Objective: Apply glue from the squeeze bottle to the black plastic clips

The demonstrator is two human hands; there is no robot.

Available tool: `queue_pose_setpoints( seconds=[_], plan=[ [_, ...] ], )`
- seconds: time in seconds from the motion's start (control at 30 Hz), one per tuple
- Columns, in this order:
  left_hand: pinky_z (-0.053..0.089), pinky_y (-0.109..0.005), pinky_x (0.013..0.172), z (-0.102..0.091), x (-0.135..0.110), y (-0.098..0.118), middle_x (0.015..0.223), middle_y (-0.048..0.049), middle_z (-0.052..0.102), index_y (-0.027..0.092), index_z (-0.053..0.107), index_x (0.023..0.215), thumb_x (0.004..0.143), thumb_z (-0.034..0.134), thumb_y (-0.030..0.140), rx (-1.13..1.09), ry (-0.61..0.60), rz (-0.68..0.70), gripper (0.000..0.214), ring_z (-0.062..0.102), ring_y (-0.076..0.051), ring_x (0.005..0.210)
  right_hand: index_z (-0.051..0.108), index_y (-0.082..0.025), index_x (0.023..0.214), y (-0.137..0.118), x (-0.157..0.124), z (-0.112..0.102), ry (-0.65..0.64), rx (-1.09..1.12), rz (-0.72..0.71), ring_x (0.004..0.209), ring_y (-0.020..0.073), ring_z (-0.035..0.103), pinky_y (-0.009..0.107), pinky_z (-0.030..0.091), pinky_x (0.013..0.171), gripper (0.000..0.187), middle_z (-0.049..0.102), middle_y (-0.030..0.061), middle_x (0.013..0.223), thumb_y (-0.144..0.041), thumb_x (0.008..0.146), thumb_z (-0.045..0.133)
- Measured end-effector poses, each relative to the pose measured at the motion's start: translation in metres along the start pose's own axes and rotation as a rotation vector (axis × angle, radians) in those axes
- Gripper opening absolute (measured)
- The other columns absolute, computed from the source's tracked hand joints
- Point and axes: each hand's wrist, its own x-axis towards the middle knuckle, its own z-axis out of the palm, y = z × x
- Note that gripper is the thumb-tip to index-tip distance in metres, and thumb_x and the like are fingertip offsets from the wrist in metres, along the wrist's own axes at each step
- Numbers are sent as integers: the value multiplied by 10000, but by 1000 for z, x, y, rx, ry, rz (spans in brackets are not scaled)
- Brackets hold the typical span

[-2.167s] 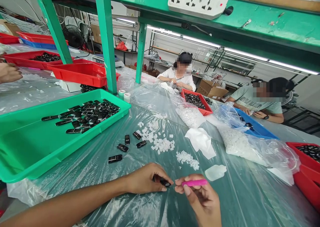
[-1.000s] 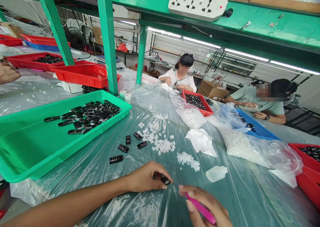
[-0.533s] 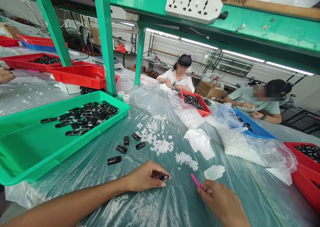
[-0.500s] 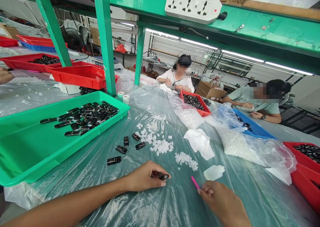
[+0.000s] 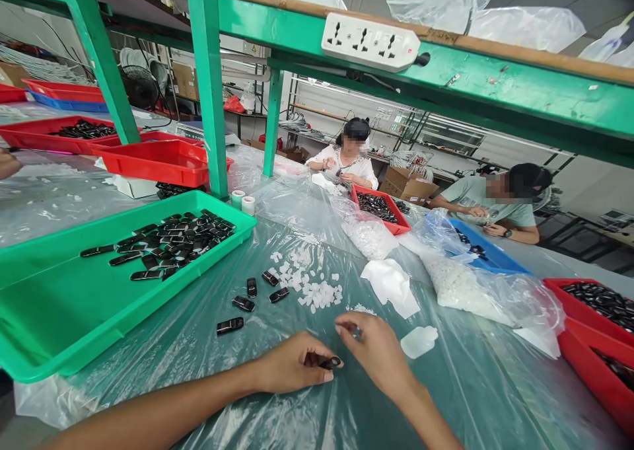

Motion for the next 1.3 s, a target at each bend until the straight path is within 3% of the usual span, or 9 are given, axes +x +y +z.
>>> queue_pose_setpoints(
  seconds=[0.07,0.23,0.37,0.53,0.63,0.77,0.97,1.13,1.3],
  plan=[
    [266,-199,498,2,0,-1,655,-10,477,121,678,970,813,560,347,30,7,16,299,323,-99,550,667,-242,866,-2,16,15,8,7,-34,757,184,620,267,426,676,208,679,19,831,-201,816,469],
    [265,-198,498,4,-1,-1,641,-1,484,129,683,925,807,556,310,64,-7,79,251,340,-101,544,672,-212,821,-4,41,54,51,9,-63,826,223,598,289,409,730,151,671,54,805,-156,767,542],
    [254,-197,490,4,-2,-2,603,14,426,117,674,844,787,570,276,69,4,101,199,319,-94,535,686,-202,769,0,46,69,103,77,-58,824,227,594,305,406,755,182,673,65,789,-102,746,535],
    [276,-193,496,5,-1,-1,604,12,437,109,669,825,791,584,383,-27,33,89,289,338,-95,545,700,-201,832,9,32,58,200,303,-6,757,183,619,287,460,730,178,685,45,803,-207,803,524],
    [350,-198,523,3,1,-2,658,-12,518,107,659,942,782,580,479,-151,41,34,412,418,-107,562,691,-170,890,15,13,45,286,446,61,792,183,637,293,494,728,248,694,67,878,-326,841,505],
    [402,-207,545,-1,4,-4,699,-27,557,121,627,1034,780,553,550,-267,27,-7,504,474,-95,543,708,-179,858,19,-15,38,361,588,110,807,195,639,304,511,723,239,697,65,867,-373,794,583],
    [387,-184,526,-3,6,-2,682,-20,543,106,613,770,769,529,597,-258,4,7,499,468,-78,530,722,-204,836,14,-30,44,361,700,88,805,189,625,310,502,746,145,690,52,823,-299,767,636],
    [323,-173,468,-3,5,-4,657,-5,515,114,574,731,802,498,580,-187,4,27,477,416,-62,488,734,-212,837,11,-31,49,360,736,147,844,205,633,319,513,762,154,696,57,872,-312,746,660],
    [289,-185,469,-7,3,4,581,16,462,120,558,671,826,478,562,-194,13,35,475,382,-62,467,703,-223,994,7,-35,55,299,819,246,1015,252,595,400,477,880,272,671,76,1062,-376,798,594]
  ],
)
